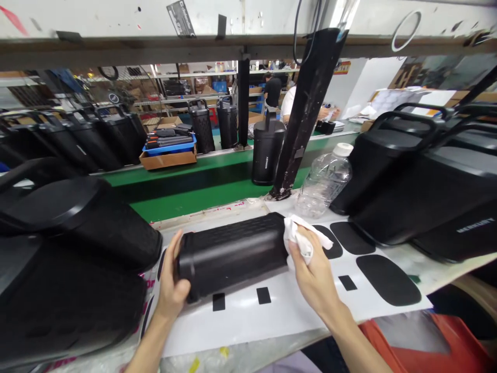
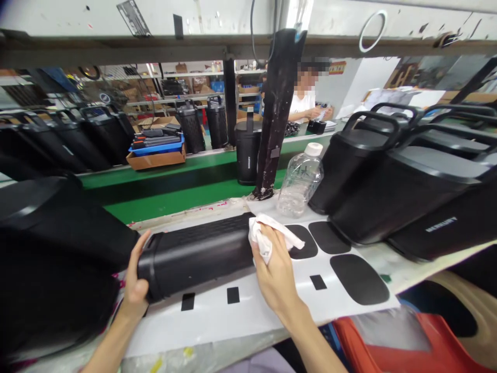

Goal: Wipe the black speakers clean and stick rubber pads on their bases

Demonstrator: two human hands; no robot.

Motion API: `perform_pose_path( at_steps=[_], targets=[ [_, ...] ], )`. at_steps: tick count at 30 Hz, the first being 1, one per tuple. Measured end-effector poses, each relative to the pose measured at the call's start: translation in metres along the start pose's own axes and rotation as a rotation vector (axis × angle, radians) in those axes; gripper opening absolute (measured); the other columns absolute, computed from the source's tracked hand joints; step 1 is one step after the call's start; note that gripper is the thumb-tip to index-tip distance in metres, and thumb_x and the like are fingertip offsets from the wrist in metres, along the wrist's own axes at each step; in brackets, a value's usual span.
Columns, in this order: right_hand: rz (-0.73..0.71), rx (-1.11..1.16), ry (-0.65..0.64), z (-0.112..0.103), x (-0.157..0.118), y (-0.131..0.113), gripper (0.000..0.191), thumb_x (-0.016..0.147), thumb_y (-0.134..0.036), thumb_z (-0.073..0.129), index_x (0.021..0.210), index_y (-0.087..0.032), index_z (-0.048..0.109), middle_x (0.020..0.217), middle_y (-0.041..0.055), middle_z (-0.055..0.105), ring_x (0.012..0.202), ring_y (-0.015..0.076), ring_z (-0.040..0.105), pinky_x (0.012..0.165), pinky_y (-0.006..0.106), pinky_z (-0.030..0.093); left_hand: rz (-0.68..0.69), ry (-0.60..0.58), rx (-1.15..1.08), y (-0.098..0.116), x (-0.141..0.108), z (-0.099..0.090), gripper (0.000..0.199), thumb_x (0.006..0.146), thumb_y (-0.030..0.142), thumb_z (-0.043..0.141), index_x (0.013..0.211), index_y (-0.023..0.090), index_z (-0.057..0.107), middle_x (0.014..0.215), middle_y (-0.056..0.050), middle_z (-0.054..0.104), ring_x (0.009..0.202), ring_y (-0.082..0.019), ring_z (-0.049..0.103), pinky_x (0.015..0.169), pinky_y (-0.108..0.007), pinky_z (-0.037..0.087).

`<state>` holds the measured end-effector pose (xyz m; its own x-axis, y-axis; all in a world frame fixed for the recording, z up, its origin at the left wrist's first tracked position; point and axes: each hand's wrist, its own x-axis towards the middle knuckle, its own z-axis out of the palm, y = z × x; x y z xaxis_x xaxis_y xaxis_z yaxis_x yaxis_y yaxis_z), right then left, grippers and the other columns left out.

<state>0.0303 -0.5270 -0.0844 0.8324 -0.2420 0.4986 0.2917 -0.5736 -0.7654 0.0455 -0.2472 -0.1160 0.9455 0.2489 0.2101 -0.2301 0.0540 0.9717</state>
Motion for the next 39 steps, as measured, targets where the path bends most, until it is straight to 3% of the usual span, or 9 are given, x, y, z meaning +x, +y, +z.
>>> perform_pose_path(
  at_steps=[3, 9, 16, 22, 25, 28, 32, 35, 39],
  targets=[
    [0.025, -0.058, 0.022, 0.004, 0.008, 0.014, 0.048, 0.094, -0.054, 0.044, 0.121, -0.018, 0.060, 0.126, 0.0150, 0.063, 0.123, 0.0294, 0.056, 0.106, 0.049, 0.043, 0.150, -0.255, 0.206, -0.004, -0.003, -0.004, 0.110, 0.049, 0.049, 0.090, 0.144, 0.021, 0.042, 0.150, -0.014, 0.044, 0.144, -0.035, 0.035, 0.122, -0.039, 0.022],
    [-0.128, -0.286, 0.046, 0.010, 0.007, 0.029, 0.046, 0.097, -0.053, 0.036, 0.120, -0.020, 0.060, 0.121, 0.0144, 0.064, 0.120, 0.0340, 0.053, 0.103, 0.059, 0.037, -0.169, -0.452, 0.407, -0.001, -0.006, 0.004, 0.143, 0.051, 0.032, 0.092, 0.156, 0.023, -0.006, 0.161, -0.018, 0.023, 0.149, -0.032, 0.023, 0.123, -0.049, 0.013],
    [-0.726, -0.299, -0.376, 0.072, -0.025, -0.047, 0.047, 0.095, -0.027, 0.036, 0.134, -0.009, 0.054, 0.135, 0.0128, 0.059, 0.128, 0.0298, 0.048, 0.109, 0.049, 0.035, -0.090, -0.450, 0.310, -0.001, -0.006, 0.001, 0.132, 0.052, 0.025, 0.090, 0.156, 0.021, 0.008, 0.149, -0.017, 0.045, 0.139, -0.031, 0.043, 0.122, -0.044, 0.024],
    [-0.399, -0.582, -0.118, 0.059, 0.024, -0.019, 0.051, 0.100, -0.034, 0.031, 0.133, -0.005, 0.057, 0.138, 0.0196, 0.056, 0.133, 0.0385, 0.044, 0.108, 0.061, 0.031, 0.069, -0.469, 0.495, 0.003, -0.007, 0.000, 0.121, 0.058, 0.028, 0.086, 0.154, 0.028, 0.012, 0.156, -0.014, 0.033, 0.139, -0.032, 0.040, 0.118, -0.046, 0.031],
    [-0.571, -0.538, -0.188, 0.072, 0.000, -0.042, 0.047, 0.098, -0.026, 0.030, 0.126, -0.011, 0.064, 0.137, 0.0155, 0.058, 0.133, 0.0363, 0.045, 0.106, 0.056, 0.033, 0.106, -0.484, 0.441, 0.001, -0.008, 0.000, 0.112, 0.059, 0.021, 0.084, 0.152, 0.027, 0.022, 0.152, -0.014, 0.039, 0.137, -0.033, 0.044, 0.118, -0.045, 0.031],
    [-0.701, -0.459, -0.382, 0.085, -0.019, -0.062, 0.052, 0.098, -0.035, 0.034, 0.146, -0.016, 0.044, 0.153, 0.0054, 0.040, 0.141, 0.0278, 0.035, 0.113, 0.047, 0.030, 0.115, -0.485, 0.434, 0.000, -0.008, -0.001, 0.110, 0.057, 0.016, 0.083, 0.151, 0.026, 0.027, 0.152, -0.014, 0.039, 0.139, -0.036, 0.040, 0.121, -0.047, 0.026],
    [-0.424, -0.525, -0.262, 0.053, 0.026, -0.024, 0.052, 0.101, -0.035, 0.021, 0.134, -0.017, 0.058, 0.142, 0.0100, 0.054, 0.137, 0.0294, 0.042, 0.114, 0.054, 0.025, 0.066, -0.515, 0.549, 0.001, -0.004, -0.002, 0.117, 0.059, 0.019, 0.082, 0.151, 0.032, 0.010, 0.154, -0.014, 0.032, 0.134, -0.034, 0.046, 0.113, -0.054, 0.038],
    [-0.083, -0.445, -0.131, 0.014, 0.066, 0.017, 0.068, 0.098, -0.053, 0.021, 0.133, -0.007, 0.057, 0.136, 0.0192, 0.057, 0.132, 0.0345, 0.047, 0.113, 0.055, 0.028, 0.176, -0.537, 0.611, -0.001, -0.001, -0.006, 0.115, 0.064, 0.016, 0.077, 0.150, 0.037, 0.004, 0.161, -0.010, 0.018, 0.145, -0.033, 0.030, 0.118, -0.057, 0.027],
    [0.167, -0.255, -0.129, -0.006, 0.055, 0.038, 0.080, 0.089, -0.070, 0.026, 0.126, -0.009, 0.060, 0.119, 0.0195, 0.067, 0.113, 0.0353, 0.060, 0.095, 0.045, 0.047, 0.095, -0.613, 0.466, -0.004, 0.000, -0.011, 0.111, 0.070, 0.030, 0.077, 0.151, 0.038, 0.002, 0.165, -0.007, -0.006, 0.152, -0.033, 0.007, 0.121, -0.057, 0.018]
  ],
)
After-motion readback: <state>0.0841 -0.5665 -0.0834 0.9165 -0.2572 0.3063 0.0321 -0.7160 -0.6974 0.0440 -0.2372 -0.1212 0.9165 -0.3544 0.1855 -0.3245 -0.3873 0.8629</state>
